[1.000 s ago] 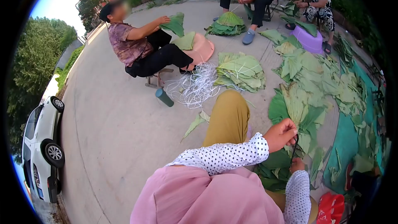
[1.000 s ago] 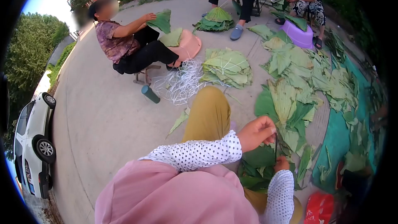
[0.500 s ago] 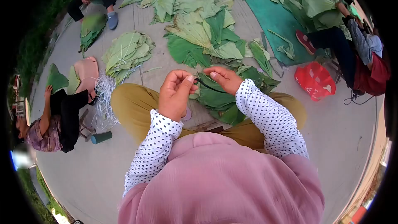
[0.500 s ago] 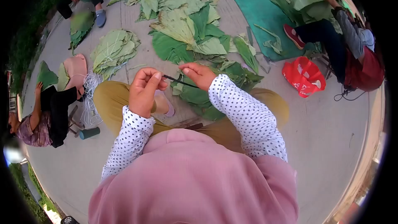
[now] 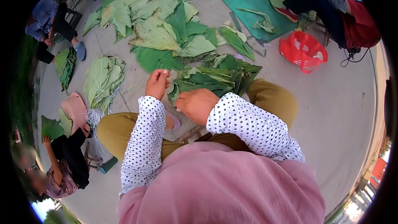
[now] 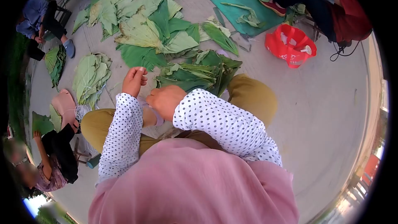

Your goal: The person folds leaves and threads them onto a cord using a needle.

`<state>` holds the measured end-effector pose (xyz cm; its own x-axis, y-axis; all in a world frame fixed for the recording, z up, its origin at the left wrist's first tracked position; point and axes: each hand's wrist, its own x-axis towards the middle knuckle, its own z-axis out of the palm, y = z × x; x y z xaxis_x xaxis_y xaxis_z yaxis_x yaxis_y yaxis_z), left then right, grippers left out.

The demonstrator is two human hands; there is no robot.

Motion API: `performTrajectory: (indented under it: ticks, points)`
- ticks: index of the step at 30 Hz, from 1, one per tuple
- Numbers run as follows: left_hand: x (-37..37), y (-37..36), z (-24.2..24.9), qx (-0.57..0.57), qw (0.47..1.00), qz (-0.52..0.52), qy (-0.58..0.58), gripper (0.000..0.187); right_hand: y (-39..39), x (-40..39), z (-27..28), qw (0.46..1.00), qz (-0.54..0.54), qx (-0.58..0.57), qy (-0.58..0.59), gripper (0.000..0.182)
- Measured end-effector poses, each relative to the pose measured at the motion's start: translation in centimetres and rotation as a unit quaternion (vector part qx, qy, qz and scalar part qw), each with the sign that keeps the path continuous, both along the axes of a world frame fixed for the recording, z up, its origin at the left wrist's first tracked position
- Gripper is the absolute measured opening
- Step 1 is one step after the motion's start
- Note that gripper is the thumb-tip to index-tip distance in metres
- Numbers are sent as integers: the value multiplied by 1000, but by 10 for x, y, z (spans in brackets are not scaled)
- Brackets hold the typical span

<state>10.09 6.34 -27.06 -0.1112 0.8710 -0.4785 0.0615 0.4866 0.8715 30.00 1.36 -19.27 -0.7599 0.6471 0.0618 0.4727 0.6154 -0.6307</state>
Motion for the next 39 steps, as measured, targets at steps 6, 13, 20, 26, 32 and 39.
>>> performTrajectory:
  ticks: [6, 13, 20, 26, 32, 39]
  points:
    - [20, 83, -112, 95, 920, -243, 292, 24, -11, -9, -20, 995, 53, -4, -82, 17]
    - [100, 132, -156, 36, 738, -484, 470, 35, -2, -11, -16, 993, -7, -108, -53, 14]
    - [89, 143, -180, 8, 686, -493, 535, 36, 0, -9, -26, 994, 15, -70, -86, 17]
    - [41, 142, -134, 201, 925, -120, 300, 31, 9, -6, -27, 991, -18, -116, -61, 17]
    - [-15, 93, -11, -12, 981, 20, -190, 43, 27, -7, -27, 973, -153, -144, 97, 17]
    - [-45, -16, 89, 47, 931, 37, -359, 47, 43, -17, -48, 696, -356, -476, 401, 24]
